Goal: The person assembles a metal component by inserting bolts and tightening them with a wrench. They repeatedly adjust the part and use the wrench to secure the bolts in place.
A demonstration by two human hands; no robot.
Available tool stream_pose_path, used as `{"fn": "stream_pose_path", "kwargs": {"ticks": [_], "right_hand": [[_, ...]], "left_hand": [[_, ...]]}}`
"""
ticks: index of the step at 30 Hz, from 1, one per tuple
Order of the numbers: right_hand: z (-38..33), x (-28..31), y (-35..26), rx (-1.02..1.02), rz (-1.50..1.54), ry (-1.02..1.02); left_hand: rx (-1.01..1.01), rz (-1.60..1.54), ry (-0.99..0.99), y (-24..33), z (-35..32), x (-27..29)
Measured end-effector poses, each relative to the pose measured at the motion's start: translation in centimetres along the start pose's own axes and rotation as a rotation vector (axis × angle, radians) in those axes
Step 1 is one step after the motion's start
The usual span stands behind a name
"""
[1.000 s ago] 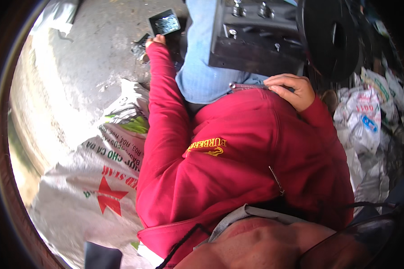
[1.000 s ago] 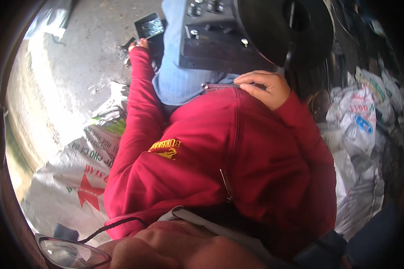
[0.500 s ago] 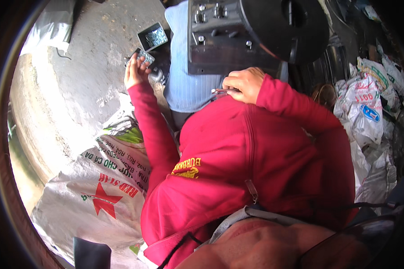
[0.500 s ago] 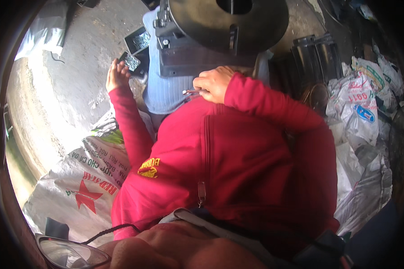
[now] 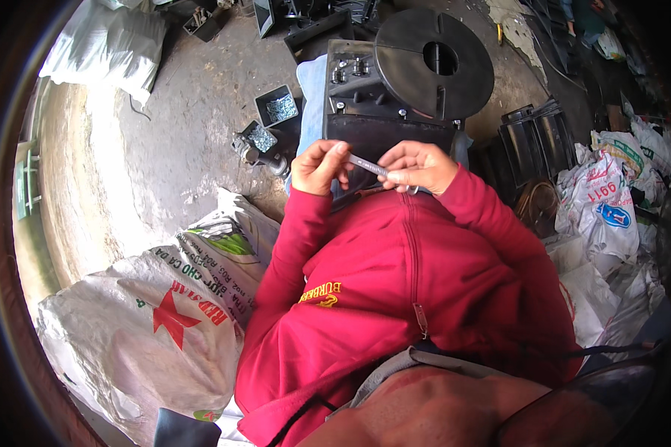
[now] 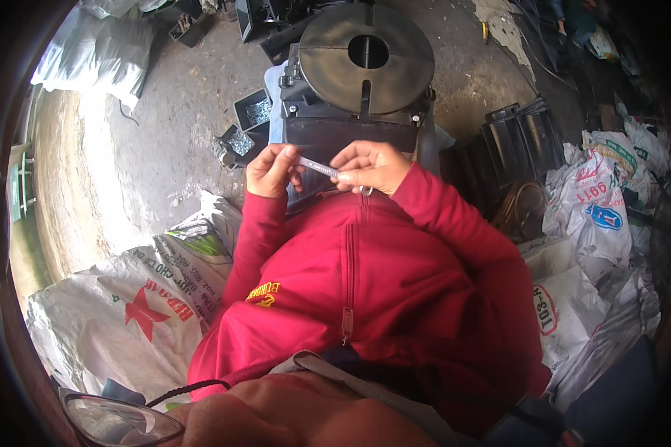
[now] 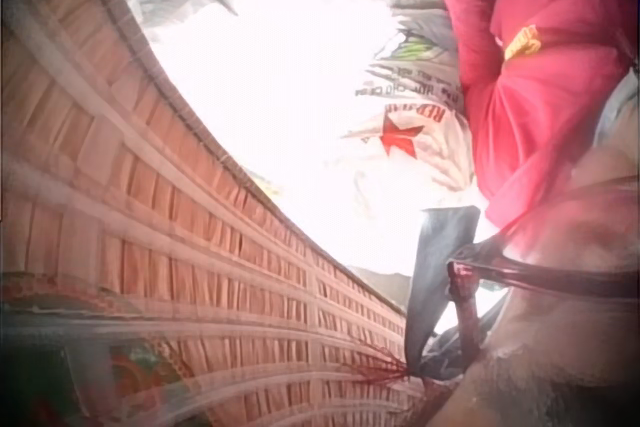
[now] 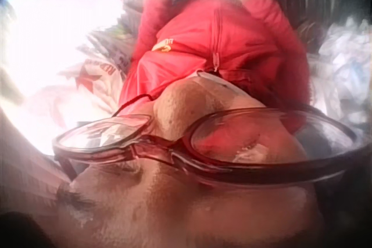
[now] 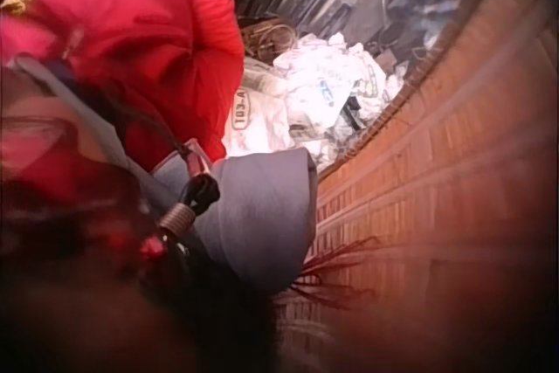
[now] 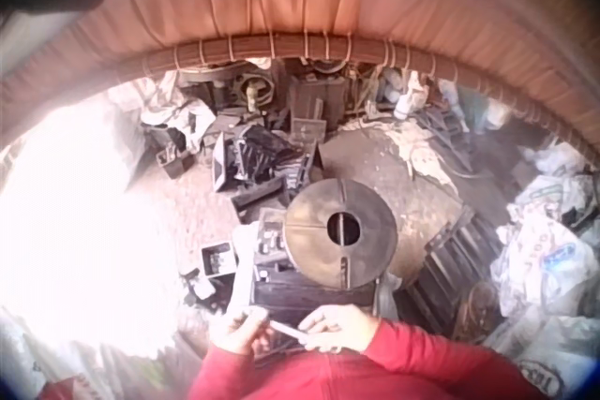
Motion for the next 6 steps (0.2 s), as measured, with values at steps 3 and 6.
{"fn": "stream_pose_path", "kwargs": {"ticks": [3, 6], "right_hand": [[1.8, -1.6, 0.2, -0.140, 0.024, -0.080], [4.7, -1.3, 3.5, -0.156, 0.120, -0.032]], "left_hand": [[-0.035, 0.073, -0.082, 0.1, 0.3, -2.2], [-0.112, 0.091, 0.020, 0.4, 0.7, -1.4]]}}
Point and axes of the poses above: each hand's wrist, its own z-axis towards the middle knuckle, its own x-axis out of the back of the hand, y = z × x, the point moved 8 cm from there along z, towards the middle knuckle, and after that the axes turned 7 degrees about y, right-handed, at the moved point
